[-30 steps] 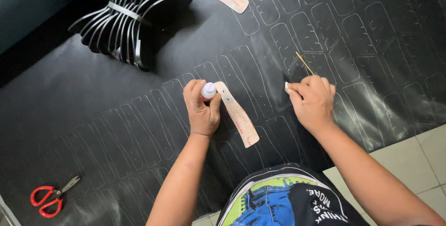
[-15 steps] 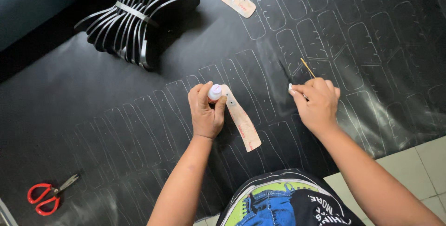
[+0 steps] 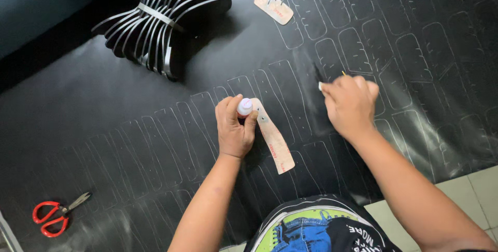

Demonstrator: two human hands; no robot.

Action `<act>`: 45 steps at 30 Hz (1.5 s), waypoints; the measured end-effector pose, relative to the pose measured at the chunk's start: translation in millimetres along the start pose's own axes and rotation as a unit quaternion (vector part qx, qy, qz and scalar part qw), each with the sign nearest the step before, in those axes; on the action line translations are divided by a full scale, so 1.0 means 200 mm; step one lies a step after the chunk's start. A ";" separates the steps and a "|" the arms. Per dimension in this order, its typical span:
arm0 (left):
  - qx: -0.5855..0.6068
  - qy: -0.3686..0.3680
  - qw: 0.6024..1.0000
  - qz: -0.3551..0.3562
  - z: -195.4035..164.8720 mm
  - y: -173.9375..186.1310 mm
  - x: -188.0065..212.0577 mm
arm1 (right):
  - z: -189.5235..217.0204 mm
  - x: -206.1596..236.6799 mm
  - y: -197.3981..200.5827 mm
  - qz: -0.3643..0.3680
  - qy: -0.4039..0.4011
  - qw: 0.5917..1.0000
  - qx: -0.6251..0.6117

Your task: The person wipes a large black sheet with white outlines using a small white cloth and a liquid from a small bottle. They repeatedly apply the liquid and wipe the surface, then briefly handle a larger pink bottle before resuming wiping.

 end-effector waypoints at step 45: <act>-0.002 0.001 1.000 0.003 -0.01 0.01 -0.01 | 0.06 -0.09 -0.10 0.067 0.021 0.994 -0.085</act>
Point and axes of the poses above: each hand's wrist, its own x-axis away from the middle knuckle, its own y-axis out of the back of the hand, z = x × y, the point moved 9 cm from there along -x, towards the middle knuckle, and after that the axes turned 13 degrees about -z, right-handed, at the moved point
